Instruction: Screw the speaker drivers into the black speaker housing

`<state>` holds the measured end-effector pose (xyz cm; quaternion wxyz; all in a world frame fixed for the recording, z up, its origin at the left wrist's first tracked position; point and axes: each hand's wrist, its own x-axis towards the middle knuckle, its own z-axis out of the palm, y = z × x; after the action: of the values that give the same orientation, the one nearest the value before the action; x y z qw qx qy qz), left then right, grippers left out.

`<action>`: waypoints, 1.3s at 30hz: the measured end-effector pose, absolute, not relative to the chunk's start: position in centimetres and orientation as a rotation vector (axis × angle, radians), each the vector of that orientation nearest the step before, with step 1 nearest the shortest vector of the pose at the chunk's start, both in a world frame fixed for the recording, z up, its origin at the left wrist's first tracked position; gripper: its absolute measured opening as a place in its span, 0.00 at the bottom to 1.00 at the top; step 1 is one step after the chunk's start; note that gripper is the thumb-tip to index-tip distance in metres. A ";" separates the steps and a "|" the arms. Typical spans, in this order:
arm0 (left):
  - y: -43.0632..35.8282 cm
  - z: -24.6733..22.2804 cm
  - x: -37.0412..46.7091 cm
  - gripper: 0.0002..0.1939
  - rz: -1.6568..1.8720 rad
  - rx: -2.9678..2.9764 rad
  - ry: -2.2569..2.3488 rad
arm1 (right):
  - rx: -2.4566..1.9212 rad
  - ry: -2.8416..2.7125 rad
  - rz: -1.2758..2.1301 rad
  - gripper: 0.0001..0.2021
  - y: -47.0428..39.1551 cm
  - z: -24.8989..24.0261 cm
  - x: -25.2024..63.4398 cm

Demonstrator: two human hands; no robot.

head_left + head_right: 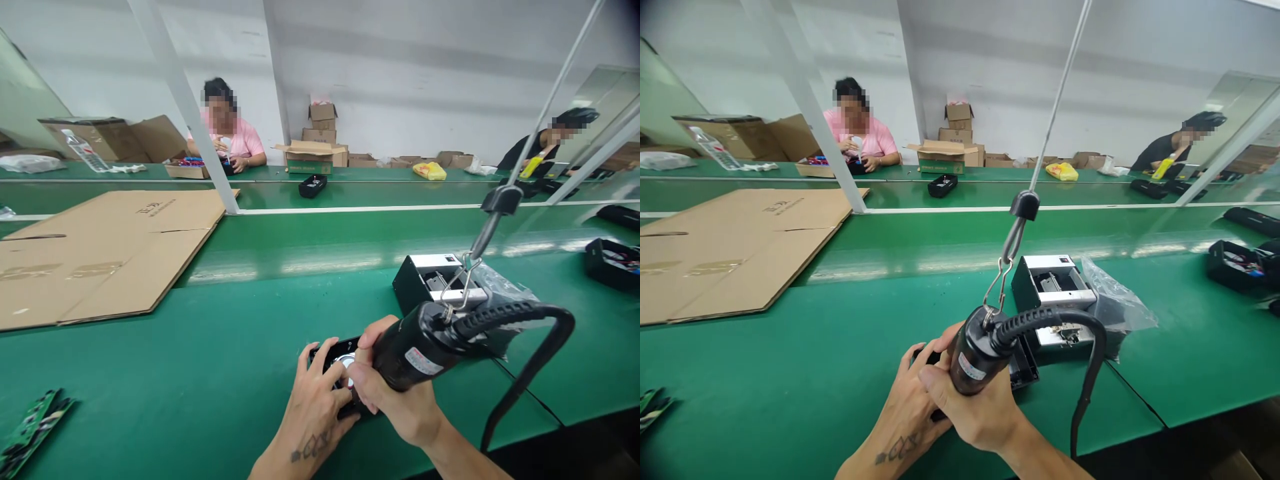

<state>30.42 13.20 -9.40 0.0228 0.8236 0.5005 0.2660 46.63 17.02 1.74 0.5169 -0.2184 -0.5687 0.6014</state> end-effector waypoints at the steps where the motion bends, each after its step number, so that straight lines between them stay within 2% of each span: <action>1: 13.2 -9.5 30.4 0.09 0.827 2.549 1.550 | -0.522 -1.378 1.442 0.09 17.0 2.0 46.6; 7: 13.3 -10.0 30.5 0.11 0.890 2.525 1.520 | -0.511 -1.457 1.408 0.09 16.9 2.8 46.4; 13: 13.4 -9.3 30.4 0.12 0.796 2.492 1.526 | -0.562 -1.476 1.353 0.10 16.8 2.0 46.9; 18: 13.3 -9.1 30.2 0.16 0.797 2.536 1.524 | -0.507 -1.486 1.352 0.10 16.6 1.8 47.6; 30: 13.1 -8.8 30.6 0.09 0.921 2.527 1.529 | -0.489 -1.371 1.414 0.08 16.4 1.7 48.2; 35: 13.4 -8.4 30.6 0.10 0.935 2.559 1.515 | -0.490 -1.340 1.382 0.07 16.2 3.1 48.9; 39: 13.8 -8.1 30.7 0.17 1.012 2.590 1.466 | -0.466 -1.180 1.197 0.06 17.2 6.1 51.6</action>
<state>30.66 13.81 -8.06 -0.0009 0.8240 0.4662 0.3220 51.63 17.18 6.13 0.6431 -0.2044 -0.5179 0.5257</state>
